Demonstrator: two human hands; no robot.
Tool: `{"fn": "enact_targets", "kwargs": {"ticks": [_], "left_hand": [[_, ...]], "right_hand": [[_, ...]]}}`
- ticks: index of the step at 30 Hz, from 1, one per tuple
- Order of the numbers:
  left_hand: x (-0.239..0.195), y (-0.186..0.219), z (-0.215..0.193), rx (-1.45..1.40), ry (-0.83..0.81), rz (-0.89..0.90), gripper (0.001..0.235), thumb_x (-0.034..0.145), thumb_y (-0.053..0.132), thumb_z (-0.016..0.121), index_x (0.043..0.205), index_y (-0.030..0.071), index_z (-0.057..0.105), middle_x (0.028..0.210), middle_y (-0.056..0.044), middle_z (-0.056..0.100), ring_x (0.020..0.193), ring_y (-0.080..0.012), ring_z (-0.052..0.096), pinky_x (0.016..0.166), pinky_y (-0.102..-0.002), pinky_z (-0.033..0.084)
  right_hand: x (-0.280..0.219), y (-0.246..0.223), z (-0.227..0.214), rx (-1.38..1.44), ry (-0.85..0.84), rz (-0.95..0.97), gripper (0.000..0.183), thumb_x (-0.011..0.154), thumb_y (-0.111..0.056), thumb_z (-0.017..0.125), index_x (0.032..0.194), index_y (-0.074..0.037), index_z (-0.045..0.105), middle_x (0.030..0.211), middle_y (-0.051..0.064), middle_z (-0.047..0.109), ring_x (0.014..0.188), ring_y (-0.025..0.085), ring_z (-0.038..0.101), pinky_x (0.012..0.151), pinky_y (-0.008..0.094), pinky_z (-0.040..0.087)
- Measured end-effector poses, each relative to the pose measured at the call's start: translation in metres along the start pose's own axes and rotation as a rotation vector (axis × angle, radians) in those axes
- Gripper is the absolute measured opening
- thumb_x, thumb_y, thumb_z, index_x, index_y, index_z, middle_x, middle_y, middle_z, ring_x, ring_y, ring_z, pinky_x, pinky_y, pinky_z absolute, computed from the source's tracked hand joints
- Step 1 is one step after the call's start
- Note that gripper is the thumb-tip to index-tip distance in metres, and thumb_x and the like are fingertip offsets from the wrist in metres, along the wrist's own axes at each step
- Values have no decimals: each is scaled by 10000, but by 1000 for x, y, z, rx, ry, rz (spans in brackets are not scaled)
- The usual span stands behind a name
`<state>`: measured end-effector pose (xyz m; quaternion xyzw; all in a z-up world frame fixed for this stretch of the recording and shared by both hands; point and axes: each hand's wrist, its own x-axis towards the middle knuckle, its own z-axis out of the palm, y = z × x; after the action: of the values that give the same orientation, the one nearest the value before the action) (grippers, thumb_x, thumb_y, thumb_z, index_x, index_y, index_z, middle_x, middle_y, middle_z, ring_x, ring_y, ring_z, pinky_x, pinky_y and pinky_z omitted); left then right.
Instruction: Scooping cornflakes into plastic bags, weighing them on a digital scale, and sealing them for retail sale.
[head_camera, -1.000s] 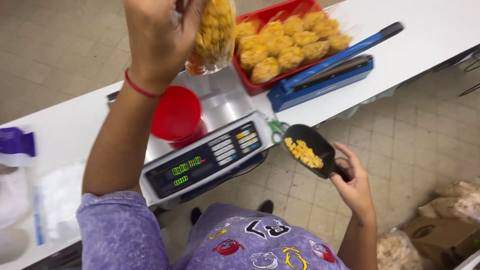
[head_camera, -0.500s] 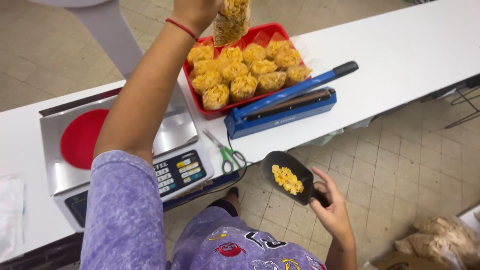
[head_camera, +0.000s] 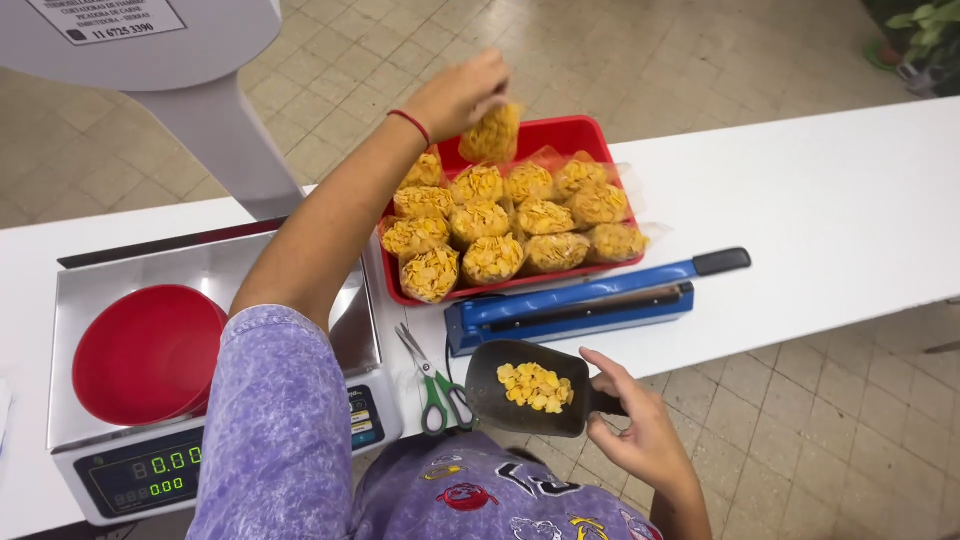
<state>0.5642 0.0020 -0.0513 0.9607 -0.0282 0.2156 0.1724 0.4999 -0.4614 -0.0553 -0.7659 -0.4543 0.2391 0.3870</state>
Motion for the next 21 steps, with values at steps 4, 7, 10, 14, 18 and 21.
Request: {"fn": "enact_targets", "kwargs": {"ticks": [4,7,10,14,18,21], "left_hand": [[-11,-13,17,-74,-188,-32,180,1025,172,532,870,92,484,967,-76,518,759,-152,500,695,-256,497],[-14,-6,5,-59,-242,-94,214,1006,142,568,832,101,451,939,-75,502,686,-173,475,605,-291,455],[-12,-1,-8,-2,-214,-148,184,1003,117,574,856,76,470,957,-90,501,623,-179,462,520,-296,425],[-3,0,-10,110,-235,-196,184,990,124,605,864,48,496,955,-126,515,621,-264,519,507,-385,434],[-2,-8,15,161,-483,-364,123,989,164,564,1001,42,562,1053,-122,556,794,-252,581,622,-386,516],[-3,0,19,161,-567,-445,104,1016,161,506,989,62,525,975,-103,572,748,-243,551,579,-389,463]], "right_hand": [[28,8,-3,-22,-189,39,714,752,-124,609,1434,-190,410,1183,72,720,1109,204,689,825,350,648],[45,14,-3,-65,-292,3,712,760,-139,599,1437,-237,404,1113,75,751,1055,218,720,823,401,655],[60,16,-7,-126,-359,-7,706,769,-172,616,1437,-259,405,1229,79,705,1105,236,701,837,444,618],[68,22,-13,-137,-414,-50,698,773,-174,595,1438,-263,401,1241,67,700,1112,230,694,866,428,597],[70,27,-21,-185,-452,-48,704,768,-179,598,1435,-279,399,1259,61,679,1105,235,687,769,381,587],[65,31,-30,-201,-472,-11,690,780,-198,591,1435,-286,393,1331,57,633,1124,241,675,770,391,598]]}}
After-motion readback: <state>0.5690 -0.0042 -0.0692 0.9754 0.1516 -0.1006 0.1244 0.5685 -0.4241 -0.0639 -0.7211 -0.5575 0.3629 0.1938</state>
